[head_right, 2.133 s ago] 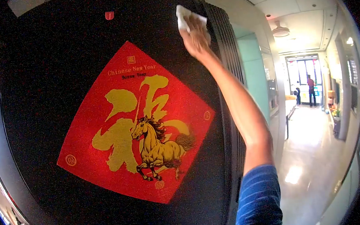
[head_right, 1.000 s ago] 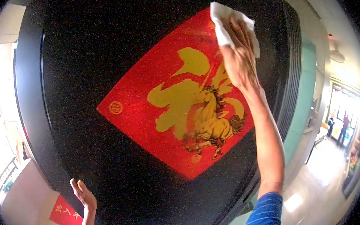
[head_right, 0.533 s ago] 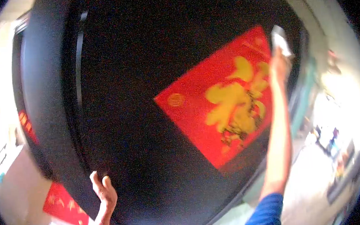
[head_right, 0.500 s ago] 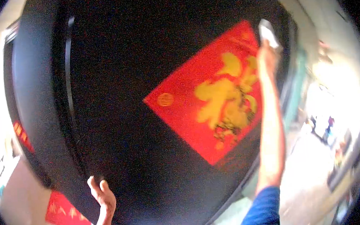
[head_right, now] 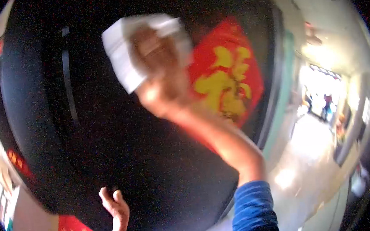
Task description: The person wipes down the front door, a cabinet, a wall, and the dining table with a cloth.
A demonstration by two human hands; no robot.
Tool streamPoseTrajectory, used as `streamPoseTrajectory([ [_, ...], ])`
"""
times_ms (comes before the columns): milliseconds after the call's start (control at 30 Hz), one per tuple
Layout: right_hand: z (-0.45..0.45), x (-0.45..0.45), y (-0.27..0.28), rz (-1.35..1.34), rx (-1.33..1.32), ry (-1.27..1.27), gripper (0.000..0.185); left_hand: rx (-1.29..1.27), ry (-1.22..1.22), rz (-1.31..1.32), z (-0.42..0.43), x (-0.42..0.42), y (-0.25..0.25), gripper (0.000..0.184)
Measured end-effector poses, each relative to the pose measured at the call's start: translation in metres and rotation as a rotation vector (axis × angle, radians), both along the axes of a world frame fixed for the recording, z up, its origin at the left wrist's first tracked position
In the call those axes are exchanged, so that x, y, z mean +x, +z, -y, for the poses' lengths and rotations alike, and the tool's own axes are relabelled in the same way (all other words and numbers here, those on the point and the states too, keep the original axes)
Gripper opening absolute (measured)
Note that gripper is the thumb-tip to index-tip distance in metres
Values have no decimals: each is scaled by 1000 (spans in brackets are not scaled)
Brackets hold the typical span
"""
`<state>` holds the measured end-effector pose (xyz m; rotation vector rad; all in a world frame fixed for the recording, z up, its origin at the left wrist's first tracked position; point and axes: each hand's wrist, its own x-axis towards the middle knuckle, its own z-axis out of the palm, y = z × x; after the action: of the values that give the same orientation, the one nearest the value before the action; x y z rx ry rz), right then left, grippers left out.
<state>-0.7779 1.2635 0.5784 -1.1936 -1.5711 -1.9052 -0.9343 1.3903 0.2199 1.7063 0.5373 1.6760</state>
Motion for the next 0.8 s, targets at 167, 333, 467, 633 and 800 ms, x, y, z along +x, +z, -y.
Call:
streamPoseTrajectory([
  [167,-1,85,126,-238,185,179,53,128,99,-127,-2,-8,3,36],
  [333,-29,-37,-8,90,-73,-83,49,219,29,2,-11,-3,-2,30],
  [467,-40,-69,-77,117,-558,-39,34,218,15,-18,-15,-2,-11,41],
  [633,-60,-11,98,29,62,163,50,256,3,-36,-14,-3,-5,45],
  [800,-79,-36,91,217,88,19,49,251,-6,-68,-11,-16,13,35],
])
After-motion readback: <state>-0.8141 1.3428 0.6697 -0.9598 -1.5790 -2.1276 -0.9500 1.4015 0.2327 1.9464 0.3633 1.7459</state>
